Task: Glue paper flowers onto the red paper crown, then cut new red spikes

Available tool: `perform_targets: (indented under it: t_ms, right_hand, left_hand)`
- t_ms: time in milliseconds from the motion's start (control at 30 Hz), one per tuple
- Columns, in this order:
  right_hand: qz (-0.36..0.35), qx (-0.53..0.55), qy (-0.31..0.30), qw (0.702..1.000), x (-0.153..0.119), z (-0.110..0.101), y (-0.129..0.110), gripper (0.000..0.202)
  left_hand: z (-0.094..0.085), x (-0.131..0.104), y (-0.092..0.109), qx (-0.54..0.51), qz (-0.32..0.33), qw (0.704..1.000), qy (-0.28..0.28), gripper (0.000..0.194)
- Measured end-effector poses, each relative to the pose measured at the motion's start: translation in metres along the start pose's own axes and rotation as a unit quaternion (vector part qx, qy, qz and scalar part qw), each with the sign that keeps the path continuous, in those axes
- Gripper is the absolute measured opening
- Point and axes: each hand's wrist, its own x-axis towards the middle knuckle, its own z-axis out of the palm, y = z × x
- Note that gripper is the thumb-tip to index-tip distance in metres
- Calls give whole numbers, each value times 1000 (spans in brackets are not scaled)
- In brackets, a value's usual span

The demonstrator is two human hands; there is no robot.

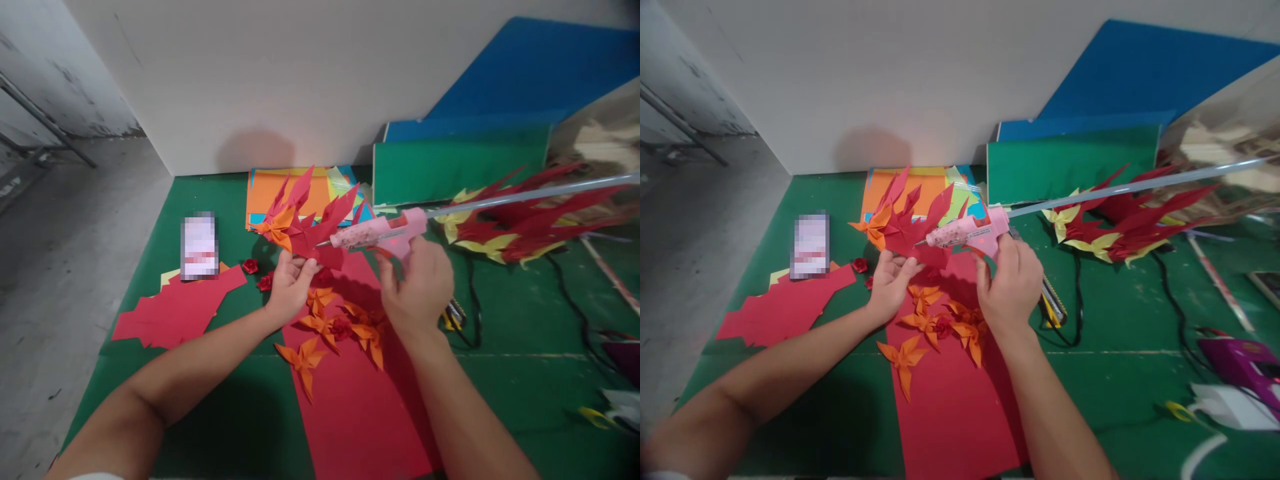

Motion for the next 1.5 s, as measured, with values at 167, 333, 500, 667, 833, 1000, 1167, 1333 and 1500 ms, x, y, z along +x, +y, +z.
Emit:
perform_targets:
  t_ms: [167,333,500,667,833,1000,1167,1333,1500]
  right_hand:
    - [30,-13,12,999,2,-6,3,49]
    - [48,1,7,999,5,-12,0,51]
    - [14,-1,-7,1000,4,-6,1,46]
    - [-10,-13,-14,1000,3,-2,3,46]
    - [15,-18,-6,1000,5,-7,6,48]
    - [46,-16,14,999,5,-11,7,46]
    - [51,-12,39,998,5,-12,8,44]
    - [14,-7,4,1000,4,-8,6,42]
    - [-8,-19,-13,1000,2,-4,5,38]
  left_hand:
    - [1,-2,0,5,-21,1000,-5,45]
    - [1,-1,2,1,-11,1000,-8,43]
    - [-2,2,4,-3,-12,1000,14,44]
    - [-2,4,3,-12,-18,999,34,47]
    - [-1,2,4,-10,-33,999,15,47]
    - [0,1,3,-8,-32,999,5,48]
    - [-1,2,3,-11,-32,999,5,47]
    - [-3,3,2,-7,-31,999,16,44]
    - [-4,5,0,-11,-25,999,35,45]
